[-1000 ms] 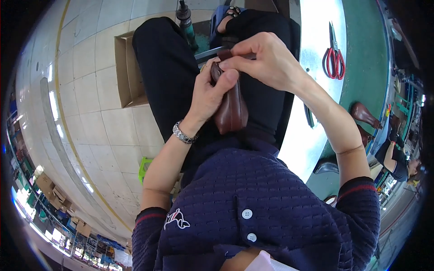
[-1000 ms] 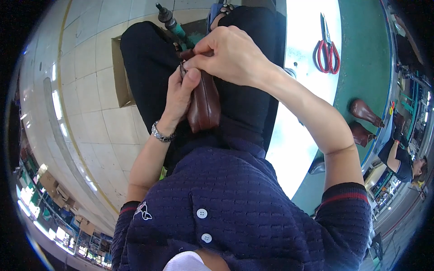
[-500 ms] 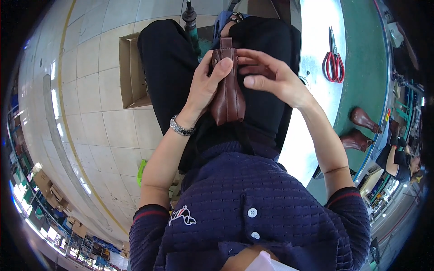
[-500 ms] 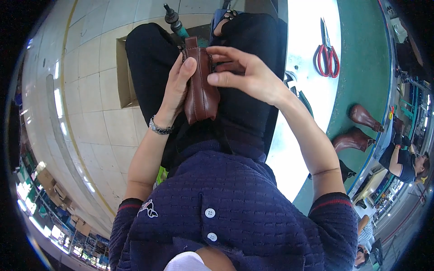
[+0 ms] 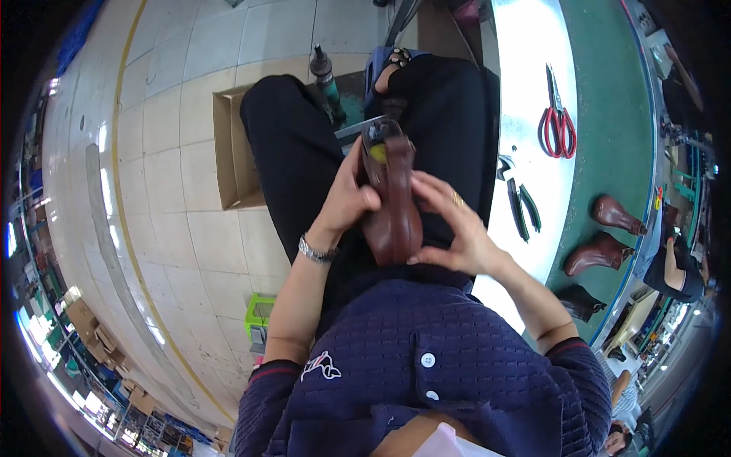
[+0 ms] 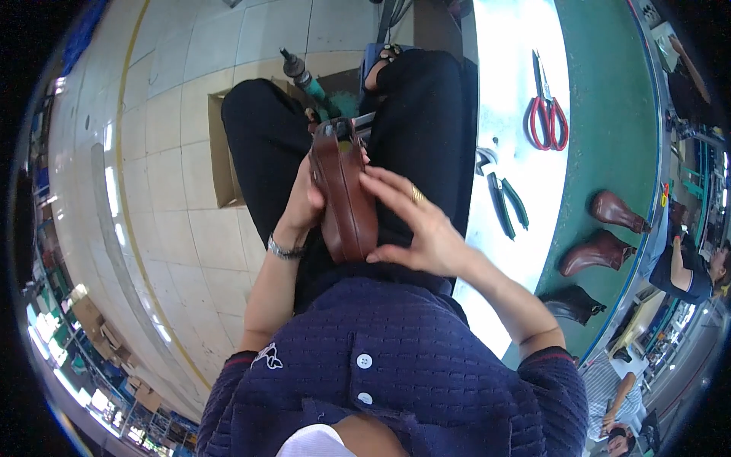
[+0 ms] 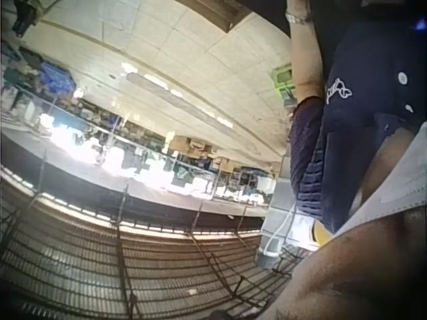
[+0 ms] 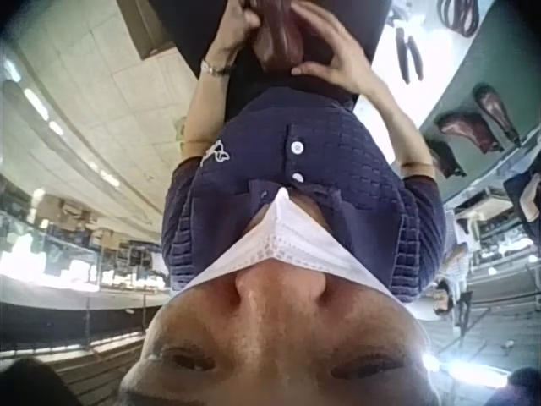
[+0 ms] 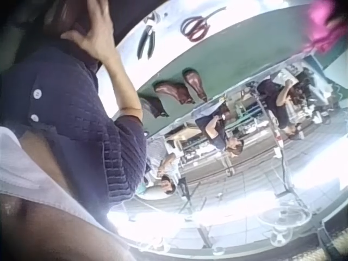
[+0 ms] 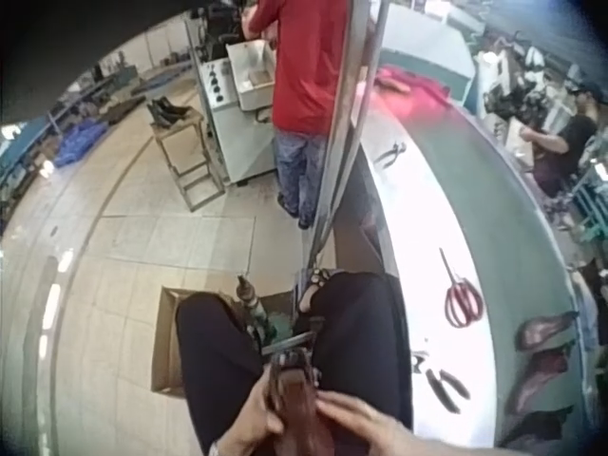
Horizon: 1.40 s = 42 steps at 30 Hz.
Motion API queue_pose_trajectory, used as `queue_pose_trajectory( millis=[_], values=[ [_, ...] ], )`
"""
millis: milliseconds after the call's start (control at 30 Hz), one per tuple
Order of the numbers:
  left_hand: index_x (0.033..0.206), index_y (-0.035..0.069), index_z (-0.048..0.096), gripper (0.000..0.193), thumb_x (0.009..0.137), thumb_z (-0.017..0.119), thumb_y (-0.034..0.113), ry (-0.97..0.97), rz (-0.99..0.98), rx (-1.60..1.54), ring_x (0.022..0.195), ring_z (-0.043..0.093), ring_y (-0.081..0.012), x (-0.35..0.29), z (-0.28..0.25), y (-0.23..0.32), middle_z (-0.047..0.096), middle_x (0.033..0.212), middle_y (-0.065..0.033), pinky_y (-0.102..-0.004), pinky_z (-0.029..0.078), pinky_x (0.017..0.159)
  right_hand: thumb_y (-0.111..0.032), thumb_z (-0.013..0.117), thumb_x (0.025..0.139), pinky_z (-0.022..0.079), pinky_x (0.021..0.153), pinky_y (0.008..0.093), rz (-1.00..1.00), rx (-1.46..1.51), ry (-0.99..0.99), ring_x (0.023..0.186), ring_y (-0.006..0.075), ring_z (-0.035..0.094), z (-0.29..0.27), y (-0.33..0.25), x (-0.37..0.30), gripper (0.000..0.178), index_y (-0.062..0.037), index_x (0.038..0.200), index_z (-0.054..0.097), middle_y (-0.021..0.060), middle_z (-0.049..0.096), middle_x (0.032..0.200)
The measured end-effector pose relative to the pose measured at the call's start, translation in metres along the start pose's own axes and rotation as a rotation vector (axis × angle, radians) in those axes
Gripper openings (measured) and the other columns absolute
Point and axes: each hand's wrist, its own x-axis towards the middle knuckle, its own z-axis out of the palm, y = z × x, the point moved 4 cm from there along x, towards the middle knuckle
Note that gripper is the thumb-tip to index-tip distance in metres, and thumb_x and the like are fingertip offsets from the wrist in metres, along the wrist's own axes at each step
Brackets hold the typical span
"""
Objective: Applying glue and trimming materials during shoe manufacturing.
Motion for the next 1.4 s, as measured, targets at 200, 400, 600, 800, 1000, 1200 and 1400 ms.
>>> queue_pose_trajectory(
  millis=[200, 400, 600, 800, 1000, 1200, 1400],
  values=[
    [0.147, 0.002, 0.023, 0.147, 0.028, 0.095, 0.05, -0.137, -0.017, 0.079, 0.115, 0.051, -0.0197, 0.019, 0.035, 0.043, 0.051, 0.124, -0.0075, -0.0328, 0.04, 0.101, -0.003, 0.078, 0.069, 0.04, 0.106, 0.046, -0.24, -0.151, 0.231, 0.133, 0.0419, 0.038, 0.005, 0.003, -0.022, 0.083, -0.0123, 0.142, 0.039, 0.0243, 0.032, 0.147],
    [0.147, 0.002, 0.027, 0.139, 0.032, 0.096, 0.041, -0.273, 0.142, 0.33, 0.136, 0.035, -0.0224, 0.029, 0.046, 0.062, 0.031, 0.15, -0.0118, -0.0355, 0.026, 0.112, 0.006, 0.07, 0.07, 0.043, 0.103, 0.0468, -0.405, -0.169, 0.356, 0.13, 0.0443, 0.041, -0.002, 0.005, -0.018, 0.077, -0.0105, 0.139, 0.04, 0.0245, 0.035, 0.144],
    [0.148, 0.0, 0.022, 0.145, 0.031, 0.095, 0.046, -0.31, 0.171, 0.323, 0.13, 0.041, -0.0242, 0.037, 0.045, 0.071, 0.038, 0.144, -0.0131, -0.0359, 0.032, 0.109, 0.006, 0.069, 0.071, 0.044, 0.102, 0.0466, -0.483, -0.24, 0.364, 0.127, 0.0454, 0.044, -0.014, -0.013, -0.01, 0.075, -0.0082, 0.138, 0.04, 0.0238, 0.042, 0.141],
    [0.151, 0.006, 0.015, 0.094, 0.086, 0.062, 0.054, -0.414, 0.216, -0.531, 0.111, 0.051, -0.0311, 0.056, 0.09, 0.075, 0.052, 0.118, -0.0169, -0.0417, 0.039, 0.102, -0.015, 0.082, 0.066, 0.033, 0.109, 0.0469, -0.347, -0.294, 0.433, 0.133, 0.0379, 0.037, -0.051, -0.007, -0.009, 0.096, -0.0061, 0.146, 0.03, 0.0207, 0.036, 0.145],
    [0.15, 0.008, 0.022, 0.077, 0.093, 0.048, 0.054, -0.507, -0.129, -0.752, 0.115, 0.049, -0.0371, 0.081, 0.077, 0.056, 0.05, 0.123, -0.021, -0.0521, 0.038, 0.103, -0.028, 0.079, 0.072, 0.045, 0.096, 0.0403, -0.113, -0.048, 0.245, 0.111, 0.0361, 0.056, -0.065, 0.003, -0.014, 0.094, -0.007, 0.147, 0.027, 0.0203, 0.055, 0.124],
    [0.145, 0.013, 0.034, 0.066, 0.096, 0.037, 0.057, -0.278, -0.384, -0.475, 0.136, 0.034, -0.0363, 0.093, 0.101, 0.054, 0.034, 0.148, -0.0205, -0.0517, 0.03, 0.11, -0.012, 0.084, 0.071, 0.047, 0.093, 0.0322, -0.202, 0.449, 0.62, 0.111, 0.0209, 0.059, -0.081, -0.005, -0.029, 0.087, -0.0027, 0.143, 0.035, 0.0124, 0.057, 0.129],
    [0.152, 0.018, 0.016, 0.08, 0.092, 0.032, 0.068, -0.272, -0.384, -0.205, 0.121, 0.047, -0.0239, 0.111, 0.134, 0.05, 0.039, 0.144, -0.0094, -0.0427, 0.035, 0.105, 0.005, 0.077, 0.071, 0.042, 0.102, 0.0349, -0.074, 0.677, 0.965, 0.12, 0.0225, 0.053, -0.108, 0.018, -0.056, 0.09, -0.0021, 0.144, 0.027, 0.0155, 0.051, 0.133]
  ],
)
